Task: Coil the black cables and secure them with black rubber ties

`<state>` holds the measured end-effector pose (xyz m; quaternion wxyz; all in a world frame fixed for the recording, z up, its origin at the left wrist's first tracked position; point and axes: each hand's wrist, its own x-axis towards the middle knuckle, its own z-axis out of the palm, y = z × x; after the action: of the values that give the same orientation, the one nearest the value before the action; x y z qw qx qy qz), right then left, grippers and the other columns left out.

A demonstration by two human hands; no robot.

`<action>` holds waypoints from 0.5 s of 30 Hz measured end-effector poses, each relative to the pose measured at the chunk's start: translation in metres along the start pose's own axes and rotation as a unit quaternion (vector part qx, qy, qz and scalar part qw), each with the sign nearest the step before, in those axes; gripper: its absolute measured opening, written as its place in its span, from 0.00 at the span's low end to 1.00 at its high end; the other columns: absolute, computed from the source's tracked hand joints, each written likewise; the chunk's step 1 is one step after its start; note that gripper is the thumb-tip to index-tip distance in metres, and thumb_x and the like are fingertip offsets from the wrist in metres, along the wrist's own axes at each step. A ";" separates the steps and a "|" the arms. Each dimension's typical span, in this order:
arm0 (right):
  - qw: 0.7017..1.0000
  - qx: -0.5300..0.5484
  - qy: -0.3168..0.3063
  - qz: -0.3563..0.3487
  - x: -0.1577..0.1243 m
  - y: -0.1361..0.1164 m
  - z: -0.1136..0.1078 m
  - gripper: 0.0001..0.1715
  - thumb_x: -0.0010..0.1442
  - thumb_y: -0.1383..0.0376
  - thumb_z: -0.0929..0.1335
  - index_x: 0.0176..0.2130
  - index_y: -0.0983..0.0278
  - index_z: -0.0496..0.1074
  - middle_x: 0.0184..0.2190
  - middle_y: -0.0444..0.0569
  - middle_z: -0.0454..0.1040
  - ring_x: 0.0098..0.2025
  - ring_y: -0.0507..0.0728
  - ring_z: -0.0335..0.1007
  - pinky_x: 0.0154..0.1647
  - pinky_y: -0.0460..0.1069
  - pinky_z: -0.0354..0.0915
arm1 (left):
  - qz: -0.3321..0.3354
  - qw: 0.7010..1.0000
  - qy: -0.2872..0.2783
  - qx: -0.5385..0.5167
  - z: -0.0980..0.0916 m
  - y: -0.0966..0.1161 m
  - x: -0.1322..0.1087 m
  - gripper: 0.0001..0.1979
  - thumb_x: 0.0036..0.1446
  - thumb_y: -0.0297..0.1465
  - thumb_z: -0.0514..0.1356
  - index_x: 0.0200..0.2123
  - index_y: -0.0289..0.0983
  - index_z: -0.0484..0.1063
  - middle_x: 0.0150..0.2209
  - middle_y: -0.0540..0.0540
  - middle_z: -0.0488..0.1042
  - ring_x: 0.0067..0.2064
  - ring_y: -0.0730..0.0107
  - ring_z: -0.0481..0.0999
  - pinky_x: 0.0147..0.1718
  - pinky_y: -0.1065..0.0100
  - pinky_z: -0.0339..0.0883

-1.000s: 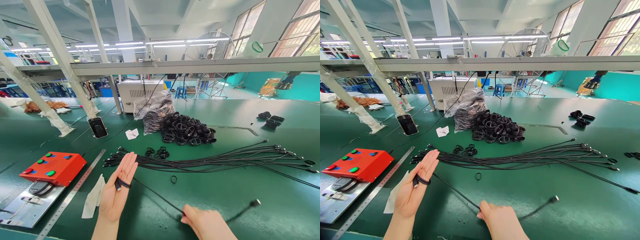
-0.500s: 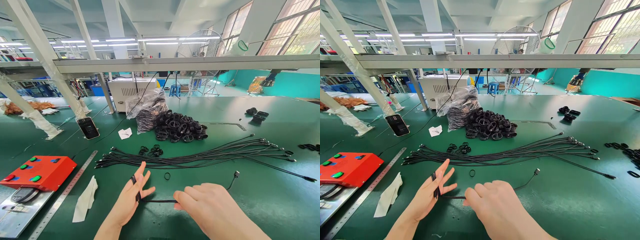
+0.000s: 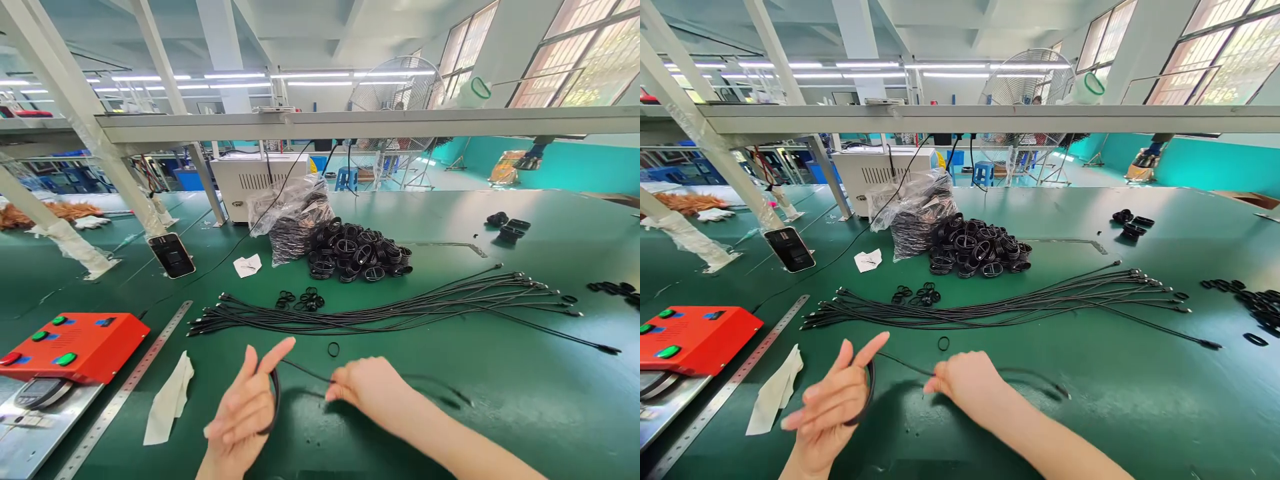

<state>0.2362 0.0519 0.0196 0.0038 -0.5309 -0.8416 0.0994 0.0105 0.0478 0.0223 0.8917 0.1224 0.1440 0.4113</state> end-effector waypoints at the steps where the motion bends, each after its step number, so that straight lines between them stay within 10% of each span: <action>1: 1.000 -0.003 0.010 -0.005 -0.008 -0.002 0.010 0.11 0.64 0.56 0.66 0.34 0.59 0.73 0.24 0.42 0.77 0.26 0.55 0.74 0.22 0.45 0.50 | -0.003 0.999 -0.019 -0.032 -0.004 0.009 -0.001 0.26 0.71 0.32 0.32 0.63 0.31 0.57 0.14 0.55 0.76 0.10 0.85 0.71 0.08 0.93 0.54; 6: 0.994 0.004 0.102 0.033 -0.027 0.011 0.029 0.05 0.66 0.67 0.61 0.41 0.60 0.66 0.23 0.41 0.76 0.23 0.55 0.74 0.20 0.45 0.48 | -0.126 0.976 -0.133 -0.117 -0.025 0.005 -0.007 0.32 0.69 0.40 0.29 0.65 0.20 0.45 0.11 0.51 0.76 0.10 0.75 0.73 0.03 0.86 0.52; 9: 0.994 -0.005 0.101 0.033 -0.028 0.015 0.031 0.05 0.65 0.68 0.62 0.37 0.59 0.66 0.26 0.42 0.76 0.25 0.55 0.75 0.20 0.45 0.47 | -0.036 0.963 -0.176 -0.200 -0.022 -0.013 -0.004 0.30 0.69 0.37 0.27 0.66 0.26 0.44 0.16 0.49 0.79 0.15 0.77 0.77 0.07 0.87 0.58; 12: 0.997 -0.004 0.071 -0.011 -0.037 0.006 0.035 0.08 0.62 0.70 0.64 0.41 0.58 0.67 0.25 0.39 0.76 0.23 0.54 0.74 0.19 0.46 0.46 | 0.095 0.985 -0.073 -0.123 -0.012 -0.013 0.004 0.26 0.70 0.37 0.31 0.68 0.43 0.36 0.48 0.44 0.80 0.39 0.78 0.82 0.35 0.82 0.74; 15: 0.995 -0.034 0.091 -0.025 -0.051 0.000 0.036 0.24 0.54 0.77 0.65 0.49 0.58 0.66 0.26 0.40 0.76 0.23 0.54 0.73 0.19 0.47 0.48 | 0.163 0.986 -0.012 0.024 -0.009 -0.001 0.012 0.26 0.69 0.37 0.36 0.68 0.44 0.35 0.64 0.42 0.62 0.63 0.64 0.63 0.58 0.61 0.62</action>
<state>0.2542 0.0005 -0.0102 0.0646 -0.5161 -0.8538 0.0218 0.0150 0.0575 0.0115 0.8110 0.1708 0.1210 0.5464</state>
